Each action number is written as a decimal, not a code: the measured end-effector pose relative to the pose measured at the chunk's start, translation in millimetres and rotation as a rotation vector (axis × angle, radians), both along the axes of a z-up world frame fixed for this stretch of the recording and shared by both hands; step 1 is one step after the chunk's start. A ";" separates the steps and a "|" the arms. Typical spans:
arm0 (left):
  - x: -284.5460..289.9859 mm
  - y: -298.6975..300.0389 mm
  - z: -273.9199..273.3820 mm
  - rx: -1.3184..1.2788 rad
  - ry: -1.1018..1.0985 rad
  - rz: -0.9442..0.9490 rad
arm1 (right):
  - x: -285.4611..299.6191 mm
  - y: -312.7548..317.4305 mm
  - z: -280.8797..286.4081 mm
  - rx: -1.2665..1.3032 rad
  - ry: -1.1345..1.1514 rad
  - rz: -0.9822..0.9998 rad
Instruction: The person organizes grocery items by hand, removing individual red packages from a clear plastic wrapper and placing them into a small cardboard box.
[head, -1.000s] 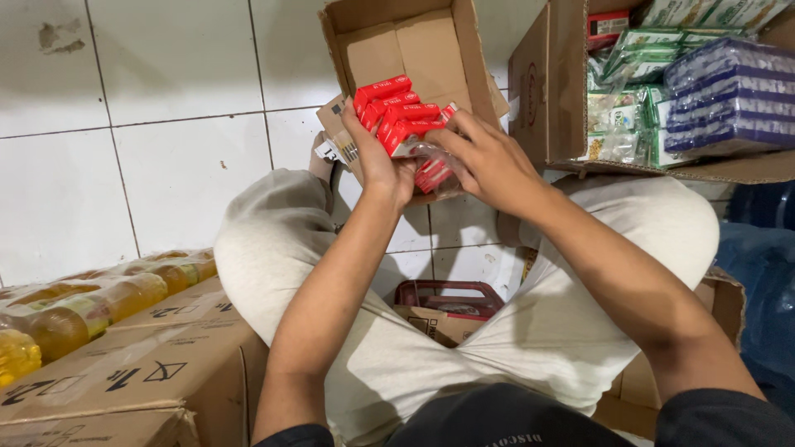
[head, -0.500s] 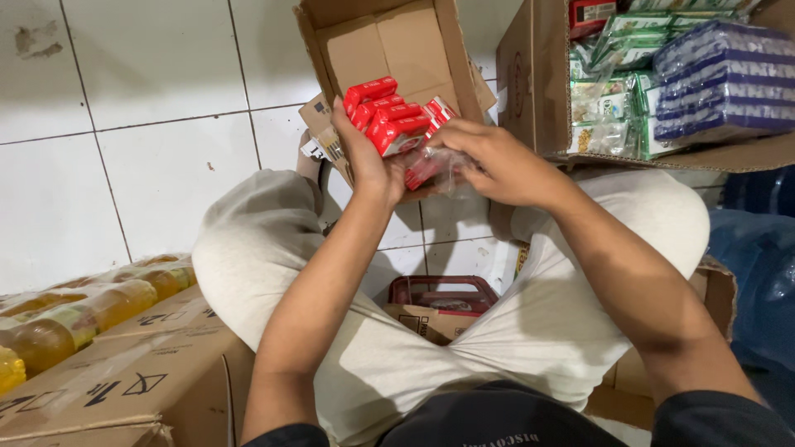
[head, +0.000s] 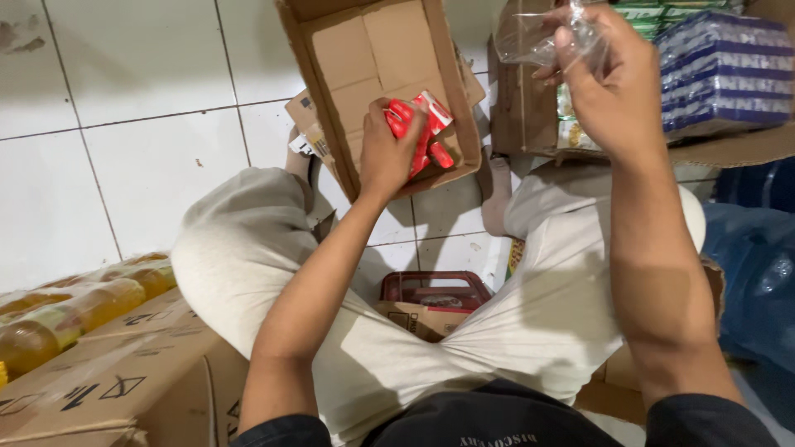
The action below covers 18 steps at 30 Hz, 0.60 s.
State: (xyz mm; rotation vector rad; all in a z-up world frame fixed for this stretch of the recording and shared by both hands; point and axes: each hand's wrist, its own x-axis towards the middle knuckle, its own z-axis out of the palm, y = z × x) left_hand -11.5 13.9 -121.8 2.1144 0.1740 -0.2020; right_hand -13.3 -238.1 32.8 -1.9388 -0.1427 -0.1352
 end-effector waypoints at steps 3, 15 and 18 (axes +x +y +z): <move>-9.6 -4.2 -6.1 0.356 0.023 -0.232 | -3.8 -17.0 10.7 0.046 -0.029 -0.026; -4.5 -18.2 -13.2 0.599 0.245 -0.488 | -15.3 -117.0 6.7 -0.300 0.052 -0.167; -6.3 -44.2 9.3 0.404 -0.141 -0.450 | -18.5 -138.0 -10.7 -0.515 0.057 -0.166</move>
